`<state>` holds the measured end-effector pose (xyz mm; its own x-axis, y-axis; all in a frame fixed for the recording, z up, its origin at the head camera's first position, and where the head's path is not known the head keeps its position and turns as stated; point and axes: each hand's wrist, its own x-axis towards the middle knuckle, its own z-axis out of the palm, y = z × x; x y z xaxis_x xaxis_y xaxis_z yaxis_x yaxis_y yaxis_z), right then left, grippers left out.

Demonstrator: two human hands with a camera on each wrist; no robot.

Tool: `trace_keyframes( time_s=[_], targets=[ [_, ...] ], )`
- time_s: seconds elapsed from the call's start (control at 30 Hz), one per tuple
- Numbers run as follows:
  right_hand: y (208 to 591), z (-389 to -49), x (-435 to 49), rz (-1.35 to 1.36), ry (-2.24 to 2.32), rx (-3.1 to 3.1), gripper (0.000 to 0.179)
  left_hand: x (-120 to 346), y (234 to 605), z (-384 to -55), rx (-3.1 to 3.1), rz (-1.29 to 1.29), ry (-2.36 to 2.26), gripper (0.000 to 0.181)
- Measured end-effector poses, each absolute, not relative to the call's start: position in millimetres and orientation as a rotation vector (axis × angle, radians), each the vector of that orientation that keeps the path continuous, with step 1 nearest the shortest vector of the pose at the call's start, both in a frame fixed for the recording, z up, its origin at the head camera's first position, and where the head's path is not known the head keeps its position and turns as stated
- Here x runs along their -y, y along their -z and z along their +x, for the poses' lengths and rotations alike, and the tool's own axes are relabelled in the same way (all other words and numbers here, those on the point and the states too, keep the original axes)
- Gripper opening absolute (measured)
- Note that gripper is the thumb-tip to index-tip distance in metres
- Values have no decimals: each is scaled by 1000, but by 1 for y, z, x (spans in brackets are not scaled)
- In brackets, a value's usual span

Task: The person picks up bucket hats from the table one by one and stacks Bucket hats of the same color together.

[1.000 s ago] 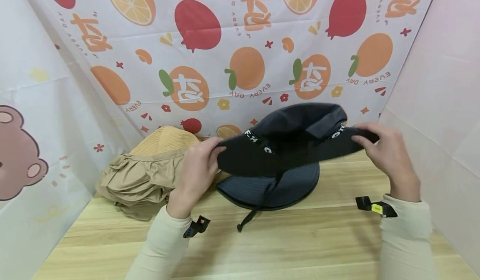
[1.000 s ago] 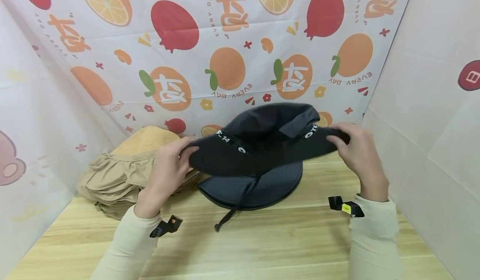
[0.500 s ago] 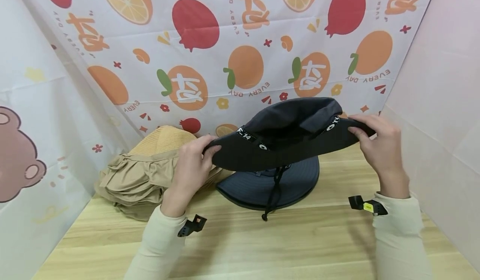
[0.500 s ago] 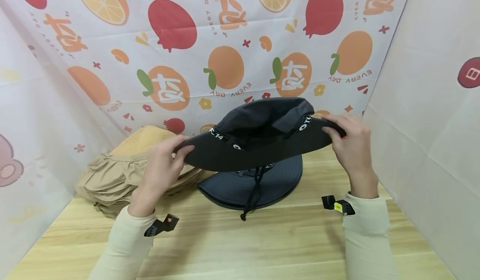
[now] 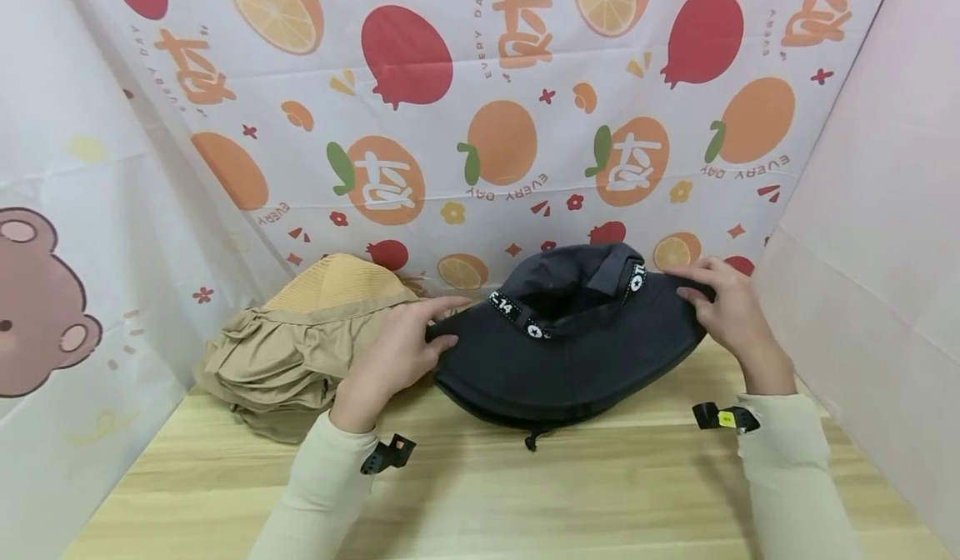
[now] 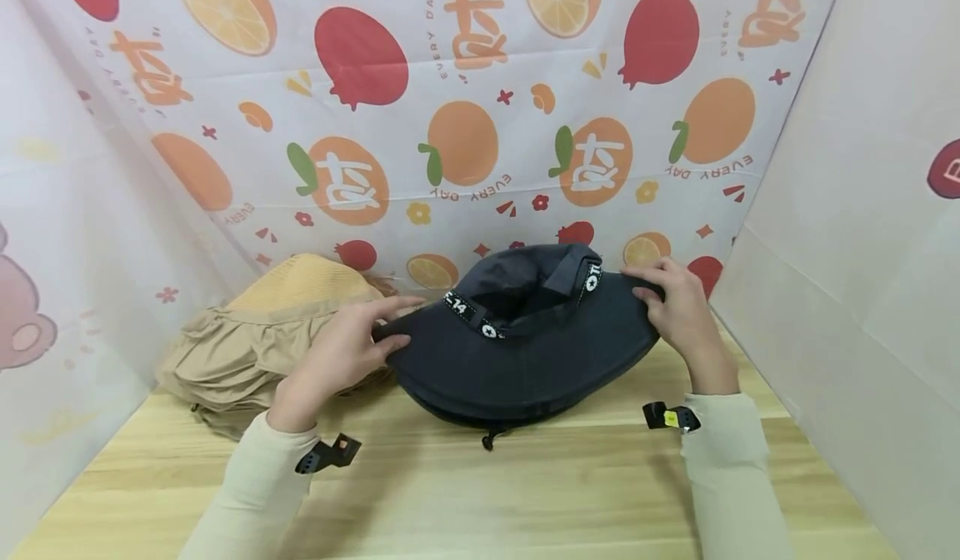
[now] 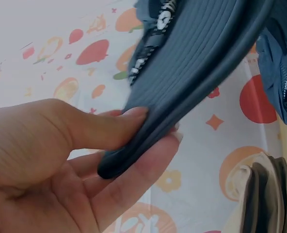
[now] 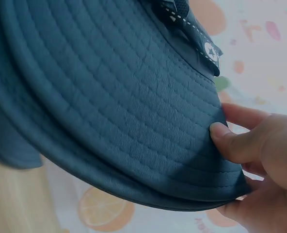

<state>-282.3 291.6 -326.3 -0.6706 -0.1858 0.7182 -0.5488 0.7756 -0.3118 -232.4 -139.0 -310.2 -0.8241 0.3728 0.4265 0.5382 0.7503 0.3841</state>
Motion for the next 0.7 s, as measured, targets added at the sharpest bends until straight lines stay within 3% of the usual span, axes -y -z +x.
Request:
trace_keyframes(
  time_s=[0.2, 0.47, 0.7],
  targets=[
    [329, -313, -292, 608, -630, 2473, 34, 135, 318, -239, 2691, -782, 730, 47],
    [334, -364, -286, 719, -653, 2681, 33, 127, 336, -248, 2926, -636, 936, 45],
    [352, -389, -283, 748, -728, 2798, 31, 121, 357, -258, 2953, -524, 918, 44]
  ],
)
